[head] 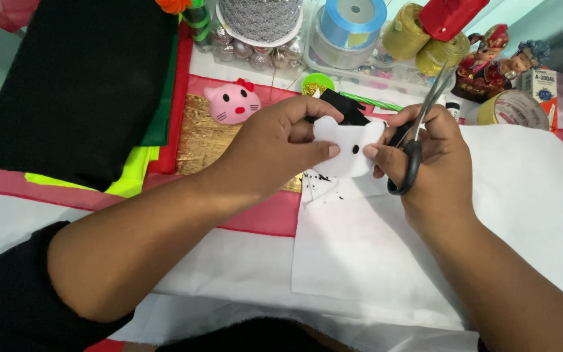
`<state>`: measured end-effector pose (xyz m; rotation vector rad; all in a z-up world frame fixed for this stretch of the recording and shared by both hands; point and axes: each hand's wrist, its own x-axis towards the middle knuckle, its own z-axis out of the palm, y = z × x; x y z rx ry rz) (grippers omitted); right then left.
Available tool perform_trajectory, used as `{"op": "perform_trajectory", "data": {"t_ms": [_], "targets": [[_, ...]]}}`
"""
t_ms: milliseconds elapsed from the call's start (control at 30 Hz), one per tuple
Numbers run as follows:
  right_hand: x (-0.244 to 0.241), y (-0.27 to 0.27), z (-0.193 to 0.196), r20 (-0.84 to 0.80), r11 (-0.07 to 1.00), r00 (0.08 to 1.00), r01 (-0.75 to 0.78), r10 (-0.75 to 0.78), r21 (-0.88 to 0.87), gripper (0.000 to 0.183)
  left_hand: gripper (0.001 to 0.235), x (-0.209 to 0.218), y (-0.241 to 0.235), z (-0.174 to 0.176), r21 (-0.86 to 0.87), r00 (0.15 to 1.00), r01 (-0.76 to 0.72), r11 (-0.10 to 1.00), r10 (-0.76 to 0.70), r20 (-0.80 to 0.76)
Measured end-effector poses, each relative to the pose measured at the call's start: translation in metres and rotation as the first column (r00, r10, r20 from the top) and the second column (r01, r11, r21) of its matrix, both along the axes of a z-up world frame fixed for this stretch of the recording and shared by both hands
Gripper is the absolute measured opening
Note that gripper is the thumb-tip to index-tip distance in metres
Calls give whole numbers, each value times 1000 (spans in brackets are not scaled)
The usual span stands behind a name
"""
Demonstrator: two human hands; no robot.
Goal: Cutting a small black felt shape with scissors and then organizing and stacking various colored felt sheets on a craft table.
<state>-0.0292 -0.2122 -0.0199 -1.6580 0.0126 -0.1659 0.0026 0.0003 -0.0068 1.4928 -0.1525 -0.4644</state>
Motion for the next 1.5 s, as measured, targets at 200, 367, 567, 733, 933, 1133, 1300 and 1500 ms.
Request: {"op": "perform_trajectory", "data": {"t_ms": [200, 367, 567, 733, 933, 1133, 1300, 1500], "targets": [[-1, 0, 3, 23, 999, 1000, -18, 19, -28, 37, 28, 1, -1, -5, -102, 999, -27, 994, 24, -29], [1, -4, 4, 51, 998, 999, 10, -7, -65, 37, 27, 5, 0, -6, -112, 1000, -15, 994, 15, 1], [5, -6, 2, 55, 998, 997, 48, -45, -44, 36, 21, 12, 5, -6, -42, 996, -74, 996, 72, -48], [1, -4, 3, 109, 996, 994, 35, -26, -86, 35, 16, 14, 3, -7, -29, 987, -108, 994, 104, -119], [0, -1, 3, 100, 990, 994, 58, -45, -130, 34, 15, 15, 3, -15, -80, 997, -70, 994, 67, -32], [-1, 1, -1, 84, 994, 996, 31, -23, -102, 36, 16, 16, 4, -16, -85, 998, -57, 995, 59, 19], [-1, 1, 0, 117, 995, 993, 24, -13, -92, 37, 26, 14, 1, -9, -121, 994, -101, 988, 95, -52], [-3, 3, -3, 117, 995, 993, -22, 34, -100, 36, 18, 14, 1, -16, -165, 994, -101, 981, 106, 24]]}}
